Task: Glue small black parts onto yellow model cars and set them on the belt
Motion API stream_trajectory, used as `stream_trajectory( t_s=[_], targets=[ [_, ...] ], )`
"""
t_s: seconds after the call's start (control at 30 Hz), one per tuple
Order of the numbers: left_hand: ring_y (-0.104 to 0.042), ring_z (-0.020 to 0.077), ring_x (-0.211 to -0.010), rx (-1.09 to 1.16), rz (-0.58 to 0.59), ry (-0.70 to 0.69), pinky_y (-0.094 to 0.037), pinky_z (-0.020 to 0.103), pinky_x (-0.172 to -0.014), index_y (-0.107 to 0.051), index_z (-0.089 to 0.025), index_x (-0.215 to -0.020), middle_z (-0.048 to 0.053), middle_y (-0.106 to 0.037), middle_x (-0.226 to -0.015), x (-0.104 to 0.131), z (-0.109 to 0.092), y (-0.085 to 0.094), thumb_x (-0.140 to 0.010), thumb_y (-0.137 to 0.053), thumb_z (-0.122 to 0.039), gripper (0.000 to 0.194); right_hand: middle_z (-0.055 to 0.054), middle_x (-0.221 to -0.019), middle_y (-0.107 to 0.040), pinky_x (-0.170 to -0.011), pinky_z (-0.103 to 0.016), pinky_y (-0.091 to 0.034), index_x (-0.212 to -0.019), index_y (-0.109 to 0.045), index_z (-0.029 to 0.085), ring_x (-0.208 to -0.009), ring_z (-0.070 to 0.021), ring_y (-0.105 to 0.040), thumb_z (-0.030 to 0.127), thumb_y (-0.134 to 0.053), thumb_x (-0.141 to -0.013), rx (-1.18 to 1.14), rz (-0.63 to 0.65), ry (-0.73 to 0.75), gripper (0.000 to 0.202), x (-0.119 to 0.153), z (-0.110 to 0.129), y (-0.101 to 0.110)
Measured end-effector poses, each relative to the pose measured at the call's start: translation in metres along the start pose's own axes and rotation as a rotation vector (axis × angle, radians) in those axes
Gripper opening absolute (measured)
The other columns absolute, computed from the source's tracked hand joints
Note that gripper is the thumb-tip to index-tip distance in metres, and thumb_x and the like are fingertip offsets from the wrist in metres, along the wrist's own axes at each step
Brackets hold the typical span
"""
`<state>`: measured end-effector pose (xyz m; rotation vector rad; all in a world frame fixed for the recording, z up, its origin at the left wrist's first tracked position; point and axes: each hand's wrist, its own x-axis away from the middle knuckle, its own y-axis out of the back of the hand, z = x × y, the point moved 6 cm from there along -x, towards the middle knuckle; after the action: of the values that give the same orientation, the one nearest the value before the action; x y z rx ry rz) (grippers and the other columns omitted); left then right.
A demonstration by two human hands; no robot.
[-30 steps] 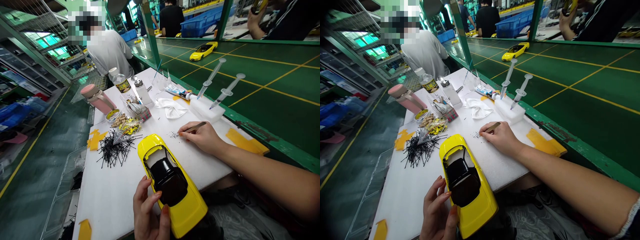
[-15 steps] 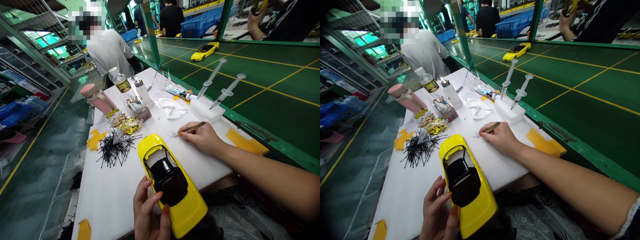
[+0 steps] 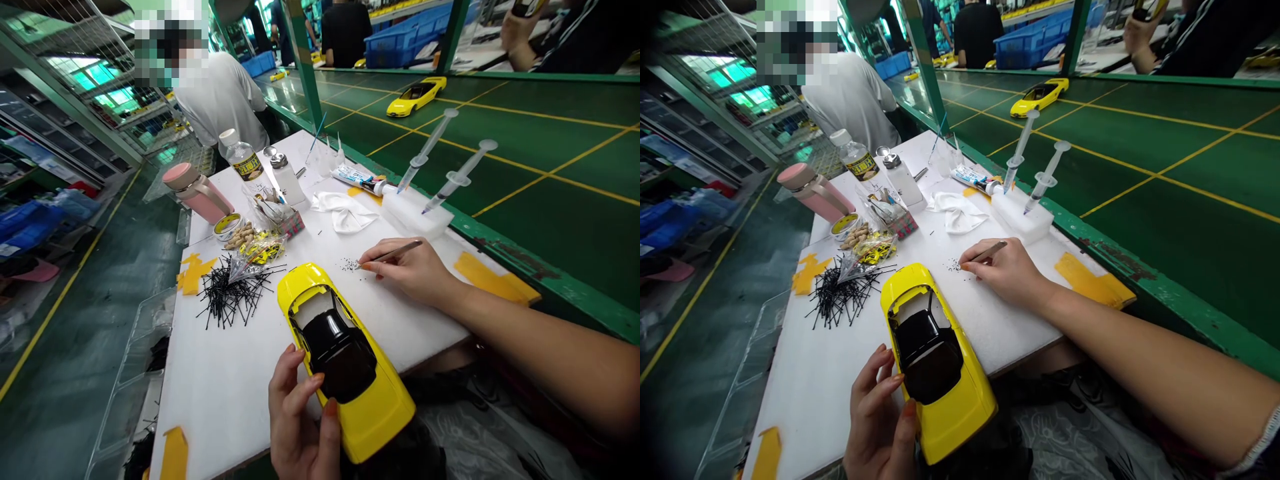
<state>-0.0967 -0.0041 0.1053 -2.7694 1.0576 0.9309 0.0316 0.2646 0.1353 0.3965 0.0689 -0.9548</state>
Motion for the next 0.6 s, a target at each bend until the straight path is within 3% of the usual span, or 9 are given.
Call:
stream_trajectory(
  t_s=[0.17,0.33,0.47,0.6],
  targets=[
    [-0.051,0.0200,-0.151,0.025,0.132,-0.045,-0.044,0.033,-0.126,-0.071,-0.022,-0.130,0.010,-0.057,-0.155,-0.003,0.000,0.005,-0.097,-0.063,-0.003,0.039,-0.002,-0.076,-0.080,-0.057,-0.026,-0.056,-0.083,-0.086,0.020,-0.061,-0.0172,-0.072,0.018,-0.079,-0.082,0.064,0.273,0.012,0.007,0.007,0.046,0.002],
    [-0.050,0.0212,-0.152,0.032,0.125,-0.046,-0.042,0.037,-0.128,-0.071,-0.023,-0.131,0.009,-0.057,-0.154,-0.002,0.000,0.006,-0.096,-0.063,-0.003,0.041,0.003,-0.073,-0.081,-0.059,-0.025,-0.053,-0.070,-0.084,0.024,-0.063,-0.0158,-0.075,-0.004,-0.079,-0.076,0.255,0.517,0.073,0.029,0.017,0.076,-0.020],
    [-0.050,0.0225,-0.152,0.034,0.128,-0.040,-0.042,0.039,-0.128,-0.071,-0.024,-0.132,0.010,-0.057,-0.154,0.000,0.001,0.006,-0.096,-0.063,-0.003,0.042,0.000,-0.076,-0.082,-0.064,-0.026,-0.054,-0.075,-0.085,0.021,-0.070,-0.0184,-0.078,-0.004,-0.079,-0.078,0.435,0.583,0.125,0.025,0.020,0.076,-0.038],
    [-0.049,0.0219,-0.152,0.029,0.137,-0.039,-0.041,0.038,-0.129,-0.071,-0.024,-0.132,0.010,-0.056,-0.154,-0.001,0.001,0.006,-0.096,-0.063,-0.003,0.042,-0.001,-0.073,-0.081,-0.060,-0.026,-0.051,-0.077,-0.086,0.021,-0.066,-0.0178,-0.075,-0.002,-0.080,-0.078,0.463,0.576,0.169,0.023,0.018,0.078,-0.044]
  ],
)
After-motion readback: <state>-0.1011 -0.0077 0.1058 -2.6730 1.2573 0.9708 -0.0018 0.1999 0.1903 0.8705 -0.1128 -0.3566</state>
